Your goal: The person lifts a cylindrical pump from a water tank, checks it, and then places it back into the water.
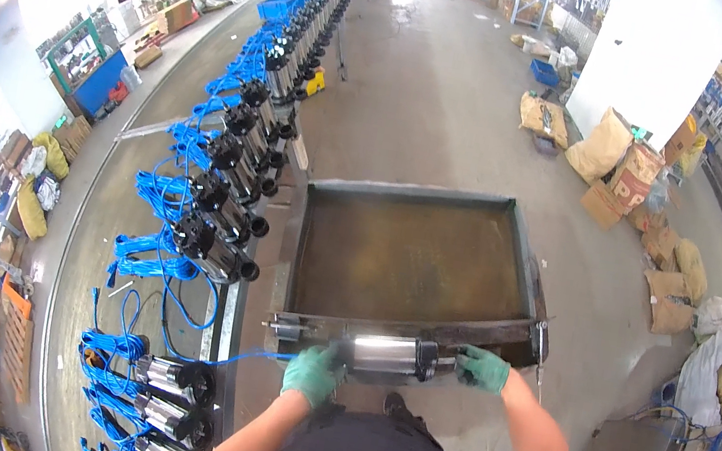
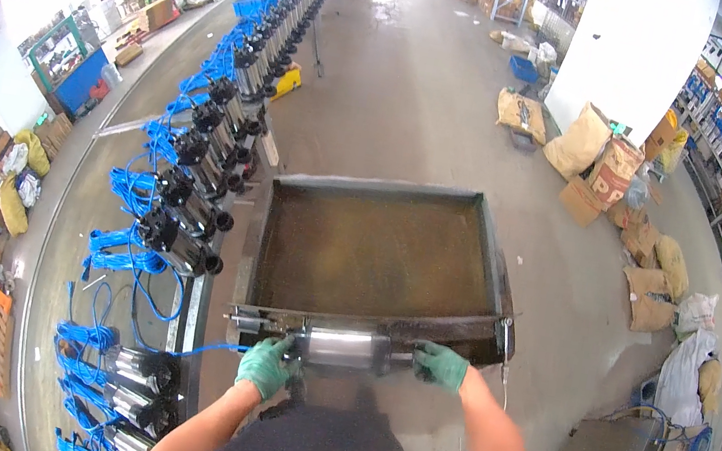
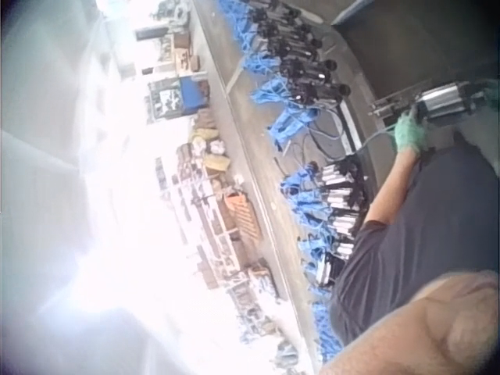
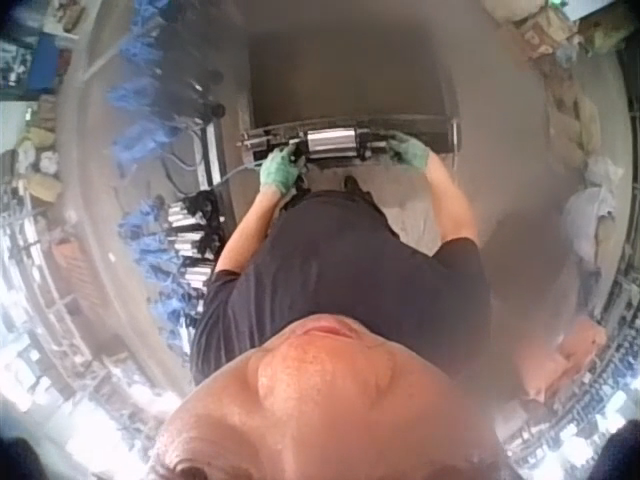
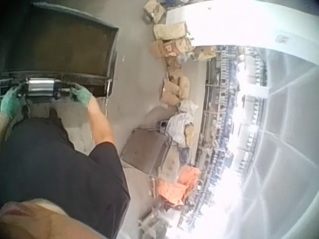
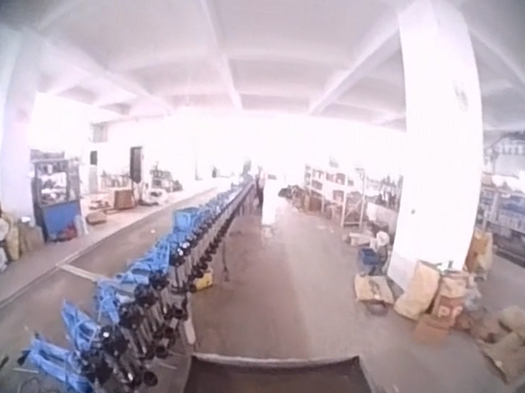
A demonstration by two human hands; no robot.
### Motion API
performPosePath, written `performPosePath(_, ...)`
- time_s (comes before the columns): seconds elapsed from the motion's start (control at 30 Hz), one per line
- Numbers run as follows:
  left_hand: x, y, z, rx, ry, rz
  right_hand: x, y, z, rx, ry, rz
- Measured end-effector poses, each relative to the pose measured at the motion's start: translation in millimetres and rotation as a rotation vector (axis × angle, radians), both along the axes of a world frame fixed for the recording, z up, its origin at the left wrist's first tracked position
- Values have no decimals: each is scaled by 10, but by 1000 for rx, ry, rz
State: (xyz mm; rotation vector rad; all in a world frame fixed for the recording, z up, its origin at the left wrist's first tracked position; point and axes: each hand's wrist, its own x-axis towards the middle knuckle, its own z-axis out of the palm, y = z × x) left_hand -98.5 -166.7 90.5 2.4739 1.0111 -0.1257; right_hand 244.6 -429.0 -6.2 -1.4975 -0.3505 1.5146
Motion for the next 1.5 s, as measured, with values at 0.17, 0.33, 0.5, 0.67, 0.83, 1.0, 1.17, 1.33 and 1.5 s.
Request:
performPosePath(0.17,-69,21,-100,67,-21,-31,-16,57,100,201,-143,244)
performPosePath(0.33,-62,16,-37,15,-1,-32,-94,245,533,2,-160,293)
performPosePath(0.5,-35,10,-147,25,-37,-37,-41,417,76,-306,-1196,921)
performPosePath(0.67,-156,-11,-231,42,-66,-14,-213,373,371,-165,-281,88)
performPosePath(0.83,-150,-6,-126,68,-82,-15,-191,303,55,-28,18,-214)
performPosePath(1.0,-72,-29,-88,89,-111,-40,-253,256,464,266,-1,17)
performPosePath(1.17,-230,56,-558,134,-231,-44,-254,480,476,-180,-818,523)
performPosePath(1.33,-122,-10,-404,81,-118,-37,-237,316,195,-117,-971,531)
performPosePath(1.5,-180,68,-354,19,-176,-61,-243,135,519,-126,-627,124)
